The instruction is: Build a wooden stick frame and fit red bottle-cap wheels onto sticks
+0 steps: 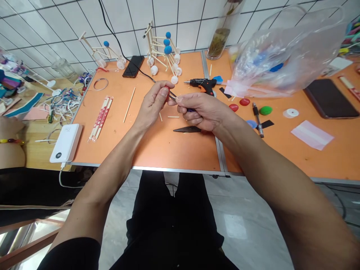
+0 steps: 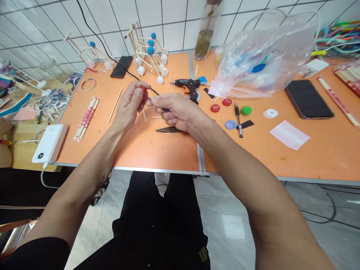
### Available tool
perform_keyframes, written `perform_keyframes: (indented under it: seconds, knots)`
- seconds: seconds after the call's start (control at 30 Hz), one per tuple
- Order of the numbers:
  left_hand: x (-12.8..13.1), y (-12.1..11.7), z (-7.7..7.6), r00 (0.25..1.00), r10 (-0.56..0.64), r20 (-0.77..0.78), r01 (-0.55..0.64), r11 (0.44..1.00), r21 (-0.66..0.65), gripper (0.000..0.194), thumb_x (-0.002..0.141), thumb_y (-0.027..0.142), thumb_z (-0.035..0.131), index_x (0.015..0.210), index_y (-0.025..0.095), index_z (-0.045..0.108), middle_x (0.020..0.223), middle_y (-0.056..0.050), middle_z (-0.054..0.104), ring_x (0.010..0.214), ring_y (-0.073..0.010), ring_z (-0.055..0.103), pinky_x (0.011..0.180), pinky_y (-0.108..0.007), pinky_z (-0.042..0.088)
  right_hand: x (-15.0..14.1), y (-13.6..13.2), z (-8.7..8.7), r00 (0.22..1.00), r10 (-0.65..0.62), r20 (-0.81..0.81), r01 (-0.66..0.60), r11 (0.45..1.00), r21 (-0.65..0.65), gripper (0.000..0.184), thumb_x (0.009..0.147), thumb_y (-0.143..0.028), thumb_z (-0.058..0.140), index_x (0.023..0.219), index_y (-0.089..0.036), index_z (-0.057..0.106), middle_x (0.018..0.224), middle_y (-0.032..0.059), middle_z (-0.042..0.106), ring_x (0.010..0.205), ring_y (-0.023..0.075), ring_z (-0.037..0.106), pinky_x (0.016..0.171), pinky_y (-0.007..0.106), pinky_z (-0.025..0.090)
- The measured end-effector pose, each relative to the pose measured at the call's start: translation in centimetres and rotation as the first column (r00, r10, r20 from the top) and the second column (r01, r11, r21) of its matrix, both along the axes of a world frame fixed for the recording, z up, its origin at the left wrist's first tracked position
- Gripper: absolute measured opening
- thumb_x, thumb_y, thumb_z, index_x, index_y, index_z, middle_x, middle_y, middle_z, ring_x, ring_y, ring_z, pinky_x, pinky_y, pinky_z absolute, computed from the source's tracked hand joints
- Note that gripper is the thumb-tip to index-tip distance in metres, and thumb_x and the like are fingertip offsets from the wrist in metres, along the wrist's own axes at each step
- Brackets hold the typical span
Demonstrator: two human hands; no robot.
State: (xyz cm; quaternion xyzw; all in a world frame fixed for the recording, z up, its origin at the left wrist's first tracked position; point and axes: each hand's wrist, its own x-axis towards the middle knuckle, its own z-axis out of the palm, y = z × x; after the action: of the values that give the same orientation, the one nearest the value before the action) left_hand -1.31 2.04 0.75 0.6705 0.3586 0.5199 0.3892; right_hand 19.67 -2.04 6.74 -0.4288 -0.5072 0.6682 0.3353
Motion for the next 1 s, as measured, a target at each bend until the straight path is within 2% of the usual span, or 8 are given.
perform_keyframes:
  seconds: [0.13, 0.23, 0.33, 0.5, 0.67, 0.77, 0.9, 1.0]
  knots:
    - [-0.1, 0.2, -0.3, 0.999, 0.013, -0.042, -0.012, 0.999, 0.029, 0.061, 0.110, 0.087, 0.066, 0.122, 0.029, 0.081, 0.092, -0.004, 0.073, 0.084, -0.0204, 0.069, 0.075, -0.034, 0.055, -0.5, -0.5, -0.7, 0.964, -0.144, 0.221, 0.074, 0.951, 0.300, 0.020, 0.111, -0.035, 0.075, 0.096, -0.021, 0.074, 0.080, 0.0001, 0.058, 0.060, 0.0117, 0.039, 0.054, 0.028, 0.027]
    - [0.1, 0.3, -0.6, 0.999, 0.010, -0.032, -0.010, 1.000, 0.018, 0.061, 0.109, 0.087, 0.066, 0.117, 0.029, 0.081, 0.097, -0.005, 0.073, 0.090, -0.0216, 0.070, 0.083, -0.036, 0.058, -1.3, -1.5, -1.9, 0.743, -0.445, 0.500, -0.043, 0.714, 0.699, 0.021, 0.116, -0.032, 0.064, 0.115, -0.022, 0.082, 0.104, 0.0097, 0.077, 0.087, 0.0233, 0.067, 0.072, 0.034, 0.044]
    - [0.3, 0.3, -0.7, 0.999, 0.014, -0.033, -0.014, 1.000, 0.004, 0.064, 0.108, 0.090, 0.064, 0.111, 0.029, 0.080, 0.097, -0.006, 0.072, 0.089, -0.0222, 0.067, 0.084, -0.037, 0.058, -1.7, -2.2, -2.6, 0.525, -0.559, 0.642, -0.266, 0.609, 0.747, 0.035, 0.119, -0.025, 0.051, 0.136, -0.020, 0.082, 0.128, 0.0180, 0.082, 0.101, 0.0315, 0.075, 0.081, 0.040, 0.047]
    - [0.0, 0.2, -0.4, 0.999, -0.019, -0.043, 0.020, 1.000, 0.011, 0.058, 0.110, 0.086, 0.066, 0.117, 0.030, 0.081, 0.101, -0.007, 0.071, 0.087, -0.0217, 0.065, 0.080, -0.037, 0.055, -0.8, -1.0, -1.6, 0.781, -0.393, 0.486, -0.052, 0.734, 0.678, 0.021, 0.116, -0.034, 0.063, 0.114, -0.023, 0.080, 0.103, 0.0101, 0.078, 0.084, 0.0228, 0.064, 0.067, 0.032, 0.042]
    - [-0.2, 0.1, 0.0, 0.997, -0.004, -0.082, 0.009, 0.998, 0.063, 0.060, 0.112, 0.086, 0.062, 0.124, 0.030, 0.079, 0.099, -0.006, 0.074, 0.090, -0.0223, 0.069, 0.082, -0.038, 0.057, 0.4, 0.5, -0.5, 0.994, 0.055, 0.097, -0.065, 0.991, 0.113, 0.021, 0.106, -0.042, 0.078, 0.102, -0.022, 0.075, 0.077, -0.0029, 0.053, 0.057, 0.0110, 0.023, 0.050, 0.029, 0.020]
    - [0.0, 0.3, -0.2, 0.997, 0.020, -0.078, -0.013, 0.996, 0.088, 0.061, 0.111, 0.087, 0.063, 0.118, 0.029, 0.079, 0.102, -0.006, 0.074, 0.093, -0.0223, 0.071, 0.087, -0.039, 0.059, -0.4, -0.4, -1.0, 0.950, -0.149, 0.275, 0.036, 0.925, 0.378, 0.019, 0.111, -0.040, 0.073, 0.105, -0.022, 0.077, 0.087, 0.0032, 0.066, 0.063, 0.0145, 0.043, 0.057, 0.029, 0.032]
    - [0.2, 0.5, -0.7, 0.998, 0.018, -0.068, -0.016, 1.000, 0.020, 0.061, 0.112, 0.087, 0.060, 0.110, 0.029, 0.078, 0.095, -0.006, 0.069, 0.090, -0.0227, 0.069, 0.082, -0.039, 0.058, -1.7, -1.9, -1.9, 0.620, -0.509, 0.597, -0.173, 0.654, 0.737, 0.032, 0.119, -0.029, 0.054, 0.130, -0.022, 0.082, 0.122, 0.0161, 0.082, 0.095, 0.0291, 0.071, 0.079, 0.040, 0.047]
    - [0.1, 0.4, -0.6, 0.998, 0.016, -0.066, -0.016, 1.000, 0.007, 0.059, 0.111, 0.087, 0.062, 0.111, 0.031, 0.078, 0.092, -0.005, 0.069, 0.091, -0.0232, 0.070, 0.081, -0.039, 0.058, -1.4, -1.7, -2.0, 0.631, -0.510, 0.584, -0.173, 0.641, 0.748, 0.031, 0.120, -0.033, 0.054, 0.127, -0.022, 0.083, 0.117, 0.0144, 0.082, 0.095, 0.0288, 0.070, 0.079, 0.039, 0.047]
